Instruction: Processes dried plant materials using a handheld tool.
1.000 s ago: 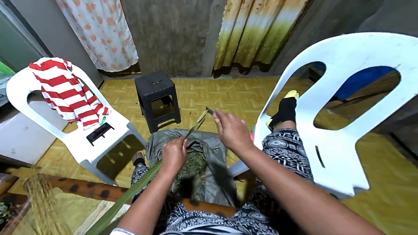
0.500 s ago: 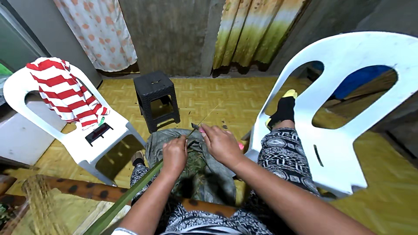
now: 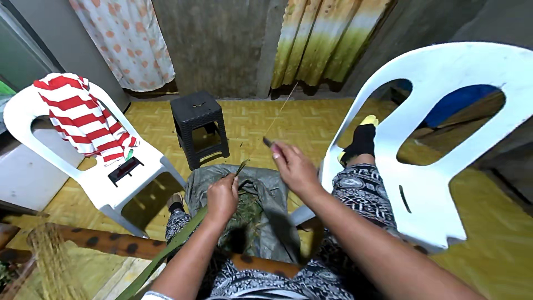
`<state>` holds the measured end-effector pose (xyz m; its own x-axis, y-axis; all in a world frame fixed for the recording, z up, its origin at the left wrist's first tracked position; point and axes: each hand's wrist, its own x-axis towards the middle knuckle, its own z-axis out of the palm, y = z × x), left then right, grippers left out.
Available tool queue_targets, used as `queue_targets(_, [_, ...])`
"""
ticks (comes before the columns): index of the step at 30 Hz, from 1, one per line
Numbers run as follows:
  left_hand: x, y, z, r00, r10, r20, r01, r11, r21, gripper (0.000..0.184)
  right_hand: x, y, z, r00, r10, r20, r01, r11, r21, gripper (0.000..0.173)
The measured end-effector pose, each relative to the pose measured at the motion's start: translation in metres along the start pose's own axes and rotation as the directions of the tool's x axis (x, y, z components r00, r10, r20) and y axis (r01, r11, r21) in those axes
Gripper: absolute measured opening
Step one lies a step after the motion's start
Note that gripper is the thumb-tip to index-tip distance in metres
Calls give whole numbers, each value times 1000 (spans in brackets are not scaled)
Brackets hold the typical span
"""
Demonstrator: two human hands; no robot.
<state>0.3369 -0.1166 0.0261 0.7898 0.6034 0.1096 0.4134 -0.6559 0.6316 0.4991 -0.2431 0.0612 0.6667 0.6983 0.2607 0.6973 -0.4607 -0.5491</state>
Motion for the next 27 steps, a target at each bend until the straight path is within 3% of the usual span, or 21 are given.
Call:
queue_targets(5, [3,2,-1,999,-22,30,25,993,-111,37,-22,-13,25,986,-30,164,18,997,73,40])
queue_targets(9, [2,0,-1,999,-11,43,17,989,-144,36,-17,-11,28,990,1,144,-12,997,72,40])
queue_targets(12, [2,-3,-2,998,-15,58,24,988,-155,36,-12,-8,26,984,31,174,-62,983,171,41])
queue_targets(16, [2,-4,-2,997,-17,81,30,985,-172,36,-9,-10,28,941,114,318,-271,817,509,43])
queue_targets(21, [3,-5,-4,993,-28,119,53,975,-214,36,-8,-15,29,915,192,356,-399,564,723,41])
queue_targets(24, [3,-8,-5,987,-36,155,75,964,-254,35,-7,-16,29,910,230,343,-414,509,755,42])
queue_targets(27, [1,-13,-7,979,-34,199,94,950,-298,33,-5,-13,30,922,232,309,-387,524,759,43])
